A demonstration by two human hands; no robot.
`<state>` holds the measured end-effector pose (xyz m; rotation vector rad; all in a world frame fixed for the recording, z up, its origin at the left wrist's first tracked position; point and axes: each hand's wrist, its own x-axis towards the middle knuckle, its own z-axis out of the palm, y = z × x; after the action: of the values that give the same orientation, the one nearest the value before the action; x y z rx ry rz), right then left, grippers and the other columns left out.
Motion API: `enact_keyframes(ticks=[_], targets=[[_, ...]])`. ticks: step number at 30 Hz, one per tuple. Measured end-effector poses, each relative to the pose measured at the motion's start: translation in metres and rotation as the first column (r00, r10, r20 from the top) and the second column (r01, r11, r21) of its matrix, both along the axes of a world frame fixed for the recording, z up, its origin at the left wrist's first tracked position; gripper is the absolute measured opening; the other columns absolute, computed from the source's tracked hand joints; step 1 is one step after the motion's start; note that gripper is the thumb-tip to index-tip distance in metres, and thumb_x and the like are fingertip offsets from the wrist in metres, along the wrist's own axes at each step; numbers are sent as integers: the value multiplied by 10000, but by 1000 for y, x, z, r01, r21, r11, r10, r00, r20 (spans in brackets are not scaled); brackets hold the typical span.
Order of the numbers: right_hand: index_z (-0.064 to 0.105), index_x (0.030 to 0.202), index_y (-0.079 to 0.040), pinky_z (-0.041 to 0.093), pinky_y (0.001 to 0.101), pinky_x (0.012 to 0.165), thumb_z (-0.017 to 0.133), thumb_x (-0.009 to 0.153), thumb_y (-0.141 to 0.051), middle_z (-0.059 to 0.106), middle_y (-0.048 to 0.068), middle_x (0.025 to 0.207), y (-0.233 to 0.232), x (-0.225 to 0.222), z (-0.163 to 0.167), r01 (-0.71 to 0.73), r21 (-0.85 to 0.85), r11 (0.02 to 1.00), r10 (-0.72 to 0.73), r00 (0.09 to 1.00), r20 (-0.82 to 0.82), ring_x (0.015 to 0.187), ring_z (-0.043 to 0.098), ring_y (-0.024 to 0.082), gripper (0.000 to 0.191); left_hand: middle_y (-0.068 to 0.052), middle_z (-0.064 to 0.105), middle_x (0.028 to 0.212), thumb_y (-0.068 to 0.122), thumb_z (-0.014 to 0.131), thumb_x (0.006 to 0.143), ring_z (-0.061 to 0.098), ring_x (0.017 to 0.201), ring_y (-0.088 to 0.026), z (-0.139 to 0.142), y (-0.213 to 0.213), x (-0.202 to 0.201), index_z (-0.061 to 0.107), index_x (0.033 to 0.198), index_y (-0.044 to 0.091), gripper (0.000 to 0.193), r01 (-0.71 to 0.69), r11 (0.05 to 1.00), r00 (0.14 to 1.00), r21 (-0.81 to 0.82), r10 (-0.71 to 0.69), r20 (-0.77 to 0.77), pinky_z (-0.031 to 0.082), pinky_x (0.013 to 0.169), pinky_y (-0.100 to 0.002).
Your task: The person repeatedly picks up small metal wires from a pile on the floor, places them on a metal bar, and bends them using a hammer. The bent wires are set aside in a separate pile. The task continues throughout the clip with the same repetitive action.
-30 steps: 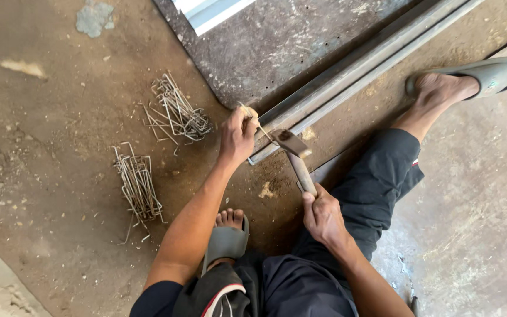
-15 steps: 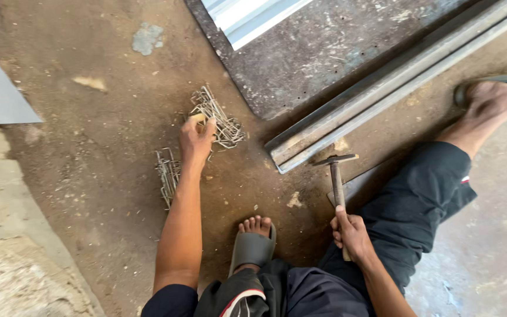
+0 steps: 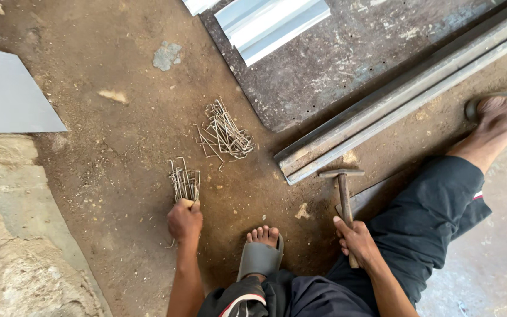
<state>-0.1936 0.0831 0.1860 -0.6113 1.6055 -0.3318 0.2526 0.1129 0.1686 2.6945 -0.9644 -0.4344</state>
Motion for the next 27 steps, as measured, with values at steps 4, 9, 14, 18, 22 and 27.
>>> enact_keyframes(ticks=[4, 9, 14, 18, 22, 27], targets=[[523, 686, -26, 369, 321, 376, 636, 970, -399, 453, 21, 544, 0, -1, 5, -13, -30, 999, 13, 1000, -12, 423, 414, 129, 482, -200, 745, 897, 315, 794, 844, 708, 865, -414, 0, 7, 24, 727, 876, 81, 245, 122, 990, 992, -66, -124, -34, 551, 784, -507], [543, 670, 3, 370, 334, 384, 649, 966, -385, 469, 46, 529, 2, -2, 8, -37, -29, 999, 35, 998, -55, 411, 416, 145, 500, -210, 715, 939, 337, 808, 787, 670, 828, -466, -1, 10, 4, 707, 928, 63, 325, 134, 985, 981, -113, -116, 153, 511, 668, -566], [536, 675, 5, 366, 334, 395, 651, 969, -390, 459, 49, 529, 6, -3, 11, -64, -37, 997, 62, 997, -44, 413, 414, 143, 506, -146, 725, 993, 362, 761, 904, 698, 935, -407, 0, 12, -14, 695, 940, 119, 255, 65, 997, 997, -41, -64, 32, 541, 811, -525], [559, 690, 4, 396, 334, 404, 661, 962, -396, 484, 45, 544, 7, -1, 16, -67, -25, 997, 65, 995, -76, 439, 442, 137, 494, -143, 695, 1037, 336, 744, 901, 679, 927, -414, 11, 19, -12, 655, 989, 106, 262, 84, 993, 992, -83, -76, 96, 524, 767, -541], [563, 691, 19, 399, 340, 410, 667, 962, -392, 485, 61, 548, 6, 1, 18, -89, -13, 996, 87, 991, -103, 444, 449, 153, 503, -148, 696, 1015, 362, 777, 857, 679, 916, -415, 16, 19, -18, 658, 978, 98, 315, 139, 990, 985, 20, -140, 98, 525, 766, -539], [559, 692, 13, 398, 336, 410, 659, 964, -385, 483, 55, 548, 7, 3, 17, -102, -30, 994, 99, 991, -92, 444, 449, 148, 492, -154, 721, 1025, 297, 776, 884, 684, 959, -413, 12, 15, -18, 674, 973, 108, 233, 65, 992, 997, 105, -69, 39, 527, 794, -536]])
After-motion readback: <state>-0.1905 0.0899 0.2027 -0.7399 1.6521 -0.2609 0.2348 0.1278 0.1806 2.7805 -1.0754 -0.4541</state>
